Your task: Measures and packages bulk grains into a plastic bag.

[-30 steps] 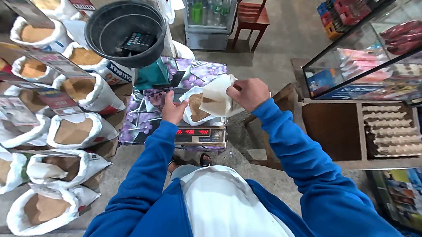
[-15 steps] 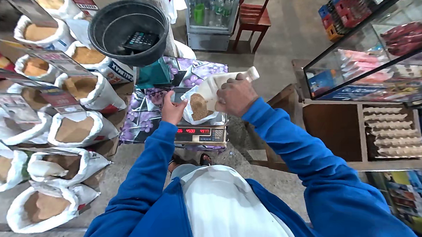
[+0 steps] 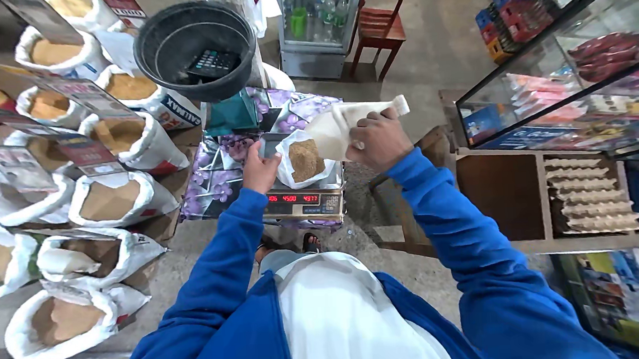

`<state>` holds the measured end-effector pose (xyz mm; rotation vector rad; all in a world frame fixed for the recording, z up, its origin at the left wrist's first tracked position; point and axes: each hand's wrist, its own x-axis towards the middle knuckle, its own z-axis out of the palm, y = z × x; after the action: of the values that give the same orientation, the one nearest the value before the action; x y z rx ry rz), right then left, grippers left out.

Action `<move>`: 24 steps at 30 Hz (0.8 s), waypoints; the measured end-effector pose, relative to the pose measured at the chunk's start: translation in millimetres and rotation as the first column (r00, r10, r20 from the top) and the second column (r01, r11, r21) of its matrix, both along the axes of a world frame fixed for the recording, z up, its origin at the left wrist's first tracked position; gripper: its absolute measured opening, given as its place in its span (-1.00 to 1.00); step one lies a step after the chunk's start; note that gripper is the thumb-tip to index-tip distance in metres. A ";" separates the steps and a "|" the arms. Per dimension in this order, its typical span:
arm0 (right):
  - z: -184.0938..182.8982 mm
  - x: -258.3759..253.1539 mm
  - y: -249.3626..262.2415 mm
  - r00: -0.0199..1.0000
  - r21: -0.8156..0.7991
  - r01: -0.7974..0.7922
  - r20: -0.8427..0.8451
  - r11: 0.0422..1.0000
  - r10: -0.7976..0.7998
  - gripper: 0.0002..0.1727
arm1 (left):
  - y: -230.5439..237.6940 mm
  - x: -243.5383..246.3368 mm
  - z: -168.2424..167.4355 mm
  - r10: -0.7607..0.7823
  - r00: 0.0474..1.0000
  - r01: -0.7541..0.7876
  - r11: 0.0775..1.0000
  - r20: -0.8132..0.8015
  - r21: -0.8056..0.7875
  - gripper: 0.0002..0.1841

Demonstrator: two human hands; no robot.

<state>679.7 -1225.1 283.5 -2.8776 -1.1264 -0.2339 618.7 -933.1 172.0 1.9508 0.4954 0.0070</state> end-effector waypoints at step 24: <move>-145.3 -253.6 -156.2 0.443 0.593 0.632 -0.805 -0.500 -0.395 -0.66 | -118.2 149.5 -68.8 -0.277 0.934 0.269 0.961 -0.224 -0.064 -0.47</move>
<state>426.0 -1381.2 138.2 -1.4536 0.8165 -0.5016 768.2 -1051.3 103.3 1.9835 0.3675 -0.4085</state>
